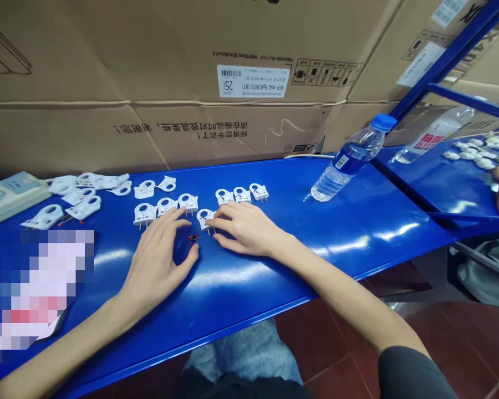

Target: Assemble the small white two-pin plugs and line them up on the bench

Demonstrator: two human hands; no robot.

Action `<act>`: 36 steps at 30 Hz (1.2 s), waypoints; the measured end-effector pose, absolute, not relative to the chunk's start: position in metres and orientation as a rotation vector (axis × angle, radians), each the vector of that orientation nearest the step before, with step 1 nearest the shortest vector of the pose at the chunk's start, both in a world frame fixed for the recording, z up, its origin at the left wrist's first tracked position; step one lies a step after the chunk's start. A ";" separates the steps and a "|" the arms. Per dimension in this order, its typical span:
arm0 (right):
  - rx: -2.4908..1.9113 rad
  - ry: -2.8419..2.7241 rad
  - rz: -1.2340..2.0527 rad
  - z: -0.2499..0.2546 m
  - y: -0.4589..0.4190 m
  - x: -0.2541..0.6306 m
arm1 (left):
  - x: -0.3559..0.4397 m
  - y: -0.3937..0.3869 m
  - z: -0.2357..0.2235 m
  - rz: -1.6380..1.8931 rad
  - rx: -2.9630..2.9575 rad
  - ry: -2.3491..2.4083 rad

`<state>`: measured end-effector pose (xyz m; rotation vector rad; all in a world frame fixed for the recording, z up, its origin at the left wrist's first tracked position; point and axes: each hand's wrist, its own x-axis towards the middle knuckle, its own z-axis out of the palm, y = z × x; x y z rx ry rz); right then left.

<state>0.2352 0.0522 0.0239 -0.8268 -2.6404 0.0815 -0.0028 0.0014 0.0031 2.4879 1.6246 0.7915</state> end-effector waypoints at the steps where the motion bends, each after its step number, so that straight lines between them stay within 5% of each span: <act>1: -0.823 -2.637 0.083 0.024 0.052 0.235 | -0.002 0.002 0.002 0.754 2.515 1.644; 36: -0.902 -2.673 0.178 0.016 0.054 0.230 | -0.001 -0.005 0.007 0.829 2.648 1.615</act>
